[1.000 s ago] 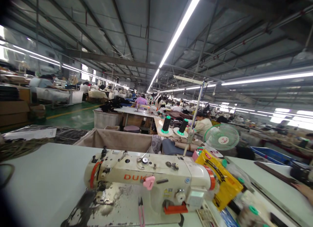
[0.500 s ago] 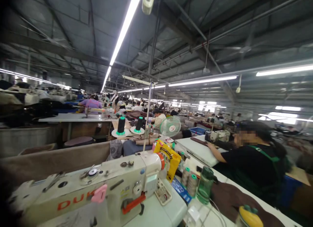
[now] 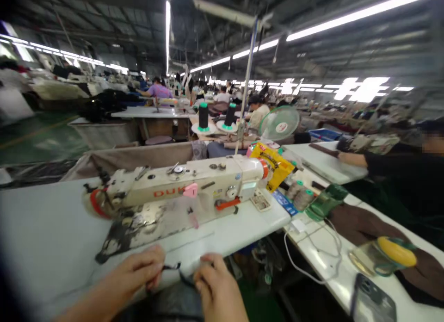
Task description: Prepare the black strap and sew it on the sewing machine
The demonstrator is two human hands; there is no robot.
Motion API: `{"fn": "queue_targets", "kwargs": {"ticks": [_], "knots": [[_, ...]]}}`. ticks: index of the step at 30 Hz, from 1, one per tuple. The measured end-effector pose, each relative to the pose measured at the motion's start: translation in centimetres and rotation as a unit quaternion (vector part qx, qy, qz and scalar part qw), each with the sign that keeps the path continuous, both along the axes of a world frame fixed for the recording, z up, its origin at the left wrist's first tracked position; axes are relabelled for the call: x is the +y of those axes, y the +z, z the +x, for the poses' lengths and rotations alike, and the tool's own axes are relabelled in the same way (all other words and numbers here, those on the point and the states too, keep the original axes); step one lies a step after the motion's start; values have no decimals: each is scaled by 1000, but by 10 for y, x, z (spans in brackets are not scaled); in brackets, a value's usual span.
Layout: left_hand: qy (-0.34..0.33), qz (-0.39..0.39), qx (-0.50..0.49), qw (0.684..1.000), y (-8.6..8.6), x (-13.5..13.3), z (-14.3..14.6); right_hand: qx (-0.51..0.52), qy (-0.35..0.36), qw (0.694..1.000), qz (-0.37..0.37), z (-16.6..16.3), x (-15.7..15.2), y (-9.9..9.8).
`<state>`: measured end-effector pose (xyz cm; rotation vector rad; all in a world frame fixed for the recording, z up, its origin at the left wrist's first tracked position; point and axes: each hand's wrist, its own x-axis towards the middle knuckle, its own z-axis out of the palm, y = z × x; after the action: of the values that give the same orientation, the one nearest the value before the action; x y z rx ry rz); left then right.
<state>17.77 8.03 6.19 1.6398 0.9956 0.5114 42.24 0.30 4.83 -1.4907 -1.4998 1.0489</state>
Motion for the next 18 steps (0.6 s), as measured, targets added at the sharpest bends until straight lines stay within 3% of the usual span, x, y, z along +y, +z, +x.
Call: {"fn": "queue_targets", "kwargs": {"ticks": [2, 6, 10, 13, 18], "knots": [[34, -18, -41, 998, 8, -6, -2, -12, 5, 999, 50, -10, 2, 3], [24, -96, -108, 989, 19, -8, 2, 8, 37, 999, 6, -30, 7, 7], [55, -152, -129, 978, 16, -11, -3, 15, 28, 999, -18, -44, 10, -4], [90, -142, -102, 981, 10, -11, -14, -12, 2, 1000, 7, -42, 11, -13], [109, -54, -91, 988, 6, -8, -26, -43, 18, 995, 86, -29, 14, -11]]}}
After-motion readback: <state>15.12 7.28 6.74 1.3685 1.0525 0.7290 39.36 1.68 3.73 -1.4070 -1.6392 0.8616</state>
